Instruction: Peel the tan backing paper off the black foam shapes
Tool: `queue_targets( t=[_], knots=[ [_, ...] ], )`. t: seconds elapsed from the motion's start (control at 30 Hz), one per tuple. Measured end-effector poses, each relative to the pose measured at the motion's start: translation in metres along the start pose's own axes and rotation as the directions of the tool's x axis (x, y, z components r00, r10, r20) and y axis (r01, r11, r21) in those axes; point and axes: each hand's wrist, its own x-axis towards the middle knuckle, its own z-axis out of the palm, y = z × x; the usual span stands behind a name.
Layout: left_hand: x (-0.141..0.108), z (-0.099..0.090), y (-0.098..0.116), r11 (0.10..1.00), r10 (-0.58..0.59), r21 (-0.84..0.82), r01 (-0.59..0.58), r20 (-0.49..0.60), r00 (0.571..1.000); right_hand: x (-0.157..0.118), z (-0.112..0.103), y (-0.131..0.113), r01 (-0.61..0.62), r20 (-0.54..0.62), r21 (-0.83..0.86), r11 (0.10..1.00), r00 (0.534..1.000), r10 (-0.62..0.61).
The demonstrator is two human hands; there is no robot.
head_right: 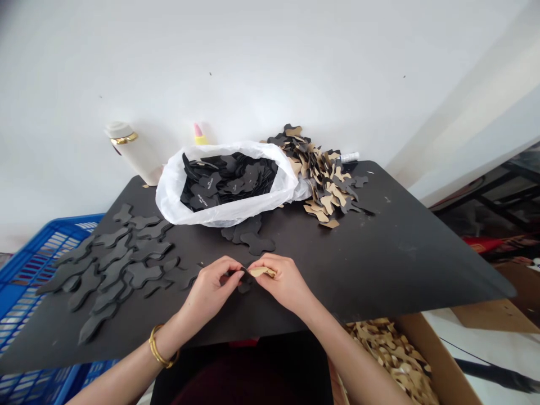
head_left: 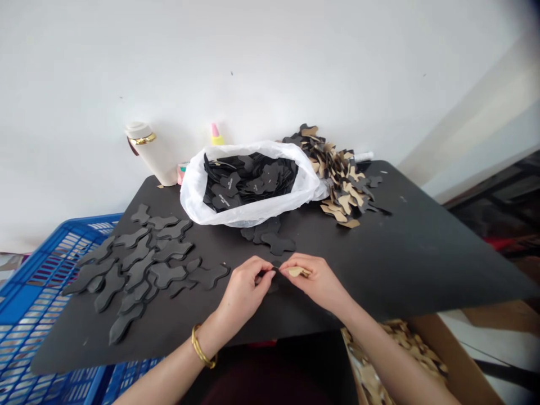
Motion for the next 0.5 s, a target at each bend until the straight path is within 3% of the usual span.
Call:
queue_targets(
  t=[0.3, 0.4, 0.5],
  knots=[
    [-0.002, -0.002, -0.003, 0.999, 0.049, 0.011, -0.049, -0.015, 0.999, 0.002, 0.002, -0.008, -0.035, 0.004, 0.005, 0.999, 0.999, 0.035],
    [-0.003, -0.002, -0.005, 0.996, 0.085, -0.034, -0.085, -0.003, 0.996, 0.002, 0.005, -0.009, -0.219, 0.053, 0.145, 0.965, 0.976, 0.214],
    [-0.006, 0.000, -0.008, 0.990, 0.073, -0.125, -0.072, 0.007, 0.997, 0.001, 0.010, -0.002, -0.411, 0.149, 0.368, 0.834, 0.911, 0.383]
  ],
)
